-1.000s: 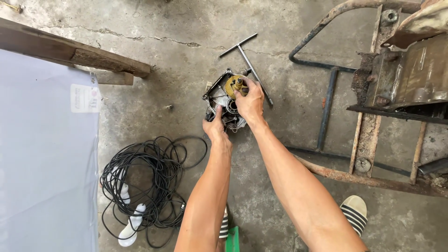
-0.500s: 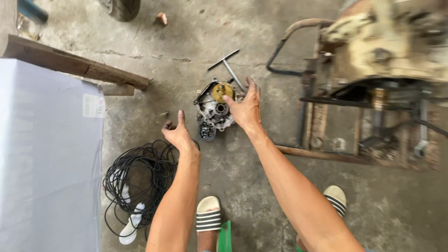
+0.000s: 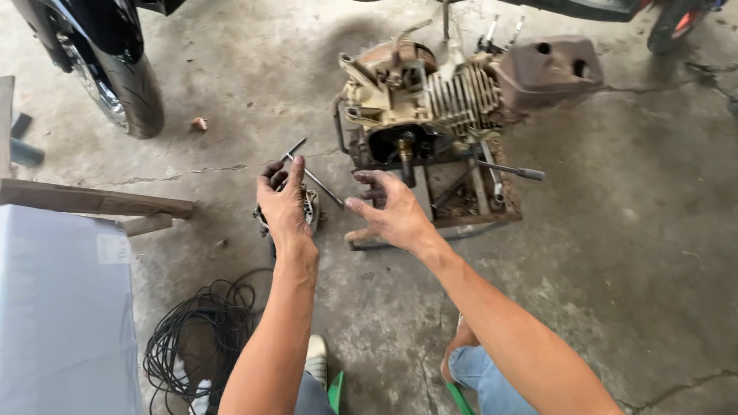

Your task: Disassembling a small internal combustion engine by removing the side cover and internal gears

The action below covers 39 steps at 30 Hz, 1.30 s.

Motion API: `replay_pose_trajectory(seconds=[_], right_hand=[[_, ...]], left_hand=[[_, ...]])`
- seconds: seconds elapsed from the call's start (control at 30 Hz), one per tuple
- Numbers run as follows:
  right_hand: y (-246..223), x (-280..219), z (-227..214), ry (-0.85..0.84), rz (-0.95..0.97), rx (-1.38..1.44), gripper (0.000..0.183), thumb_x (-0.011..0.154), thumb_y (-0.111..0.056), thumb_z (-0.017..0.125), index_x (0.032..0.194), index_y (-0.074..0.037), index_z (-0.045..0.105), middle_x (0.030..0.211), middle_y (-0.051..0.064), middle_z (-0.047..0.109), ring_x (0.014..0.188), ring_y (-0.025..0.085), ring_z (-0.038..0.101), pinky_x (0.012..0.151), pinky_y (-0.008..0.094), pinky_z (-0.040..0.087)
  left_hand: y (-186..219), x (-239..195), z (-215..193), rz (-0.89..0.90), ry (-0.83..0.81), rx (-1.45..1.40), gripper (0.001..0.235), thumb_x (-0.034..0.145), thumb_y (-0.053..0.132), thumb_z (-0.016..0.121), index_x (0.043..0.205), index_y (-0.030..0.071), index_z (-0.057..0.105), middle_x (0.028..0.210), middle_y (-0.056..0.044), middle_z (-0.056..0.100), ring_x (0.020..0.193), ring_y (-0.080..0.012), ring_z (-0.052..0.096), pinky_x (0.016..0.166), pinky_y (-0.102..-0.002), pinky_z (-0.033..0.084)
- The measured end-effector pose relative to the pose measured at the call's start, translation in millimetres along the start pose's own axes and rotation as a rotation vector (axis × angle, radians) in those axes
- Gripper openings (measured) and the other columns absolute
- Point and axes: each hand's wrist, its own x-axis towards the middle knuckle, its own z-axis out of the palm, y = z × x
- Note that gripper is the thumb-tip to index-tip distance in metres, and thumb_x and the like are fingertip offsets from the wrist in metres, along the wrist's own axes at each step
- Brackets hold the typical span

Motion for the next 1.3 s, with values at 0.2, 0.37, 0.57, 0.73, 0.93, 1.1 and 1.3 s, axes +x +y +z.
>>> replay_pose_trajectory(seconds=[0.2,0.37,0.57,0.73,0.93,1.1,1.3], right_hand=[[40,-2,-70,0.219,0.084,0.048,0.029,0.092,-0.028,0.079,0.114,-0.01,0.076,0.093,0.014,0.076,0.074,0.02,0.073,0.067,0.033,0.063],[71,28,-95,0.365,0.164,0.131,0.019,0.092,-0.023,0.076,0.107,-0.011,0.078,0.074,0.014,0.074,0.057,0.017,0.07,0.052,0.029,0.061],[55,28,-74,0.409,0.441,0.286,0.063,0.089,-0.037,0.078,0.135,0.001,0.059,0.125,0.025,0.061,0.117,0.036,0.055,0.091,0.056,0.042],[104,51,-83,0.333,0.516,0.512,0.055,0.095,-0.033,0.07,0.137,0.0,0.057,0.122,0.02,0.065,0.11,0.036,0.067,0.09,0.049,0.055],[70,53,-72,0.386,0.409,0.475,0.068,0.087,-0.035,0.078,0.139,0.003,0.057,0.137,0.027,0.06,0.129,0.045,0.057,0.099,0.065,0.048],[105,49,-97,0.534,0.315,0.222,0.042,0.088,-0.033,0.081,0.118,-0.004,0.074,0.11,0.017,0.075,0.103,0.027,0.07,0.085,0.044,0.059],[158,28,-197,0.723,0.235,-0.475,0.016,0.089,-0.028,0.078,0.104,-0.024,0.078,0.096,0.005,0.077,0.084,0.028,0.074,0.069,0.04,0.059]], left_hand=[[34,-107,39,-0.099,-0.253,0.087,0.037,0.084,0.027,0.085,0.115,0.016,0.067,0.103,-0.006,0.067,0.086,-0.0179,0.062,0.074,-0.031,0.054],[-20,-87,43,-0.109,-0.318,0.087,0.029,0.085,0.025,0.083,0.108,0.011,0.072,0.089,-0.001,0.068,0.073,-0.0111,0.06,0.064,-0.023,0.049],[1,-99,27,-0.097,-0.184,0.047,0.022,0.088,0.024,0.08,0.106,0.014,0.073,0.091,0.003,0.068,0.078,-0.0081,0.058,0.067,-0.022,0.048],[-24,-109,55,-0.116,-0.156,0.007,0.013,0.09,0.019,0.078,0.102,0.014,0.074,0.09,0.002,0.068,0.078,-0.0086,0.056,0.064,-0.023,0.047],[-40,-93,75,-0.228,-0.27,-0.021,0.023,0.089,0.017,0.077,0.108,0.006,0.072,0.092,-0.009,0.072,0.073,-0.0173,0.068,0.062,-0.026,0.053],[-56,-95,80,-0.362,-0.417,0.109,0.046,0.084,0.025,0.082,0.124,0.006,0.068,0.11,-0.016,0.074,0.091,-0.0263,0.074,0.075,-0.038,0.059],[-64,-115,99,-0.521,-0.3,-0.026,0.042,0.087,0.024,0.079,0.122,0.004,0.066,0.106,-0.013,0.072,0.088,-0.0267,0.071,0.079,-0.044,0.057]])
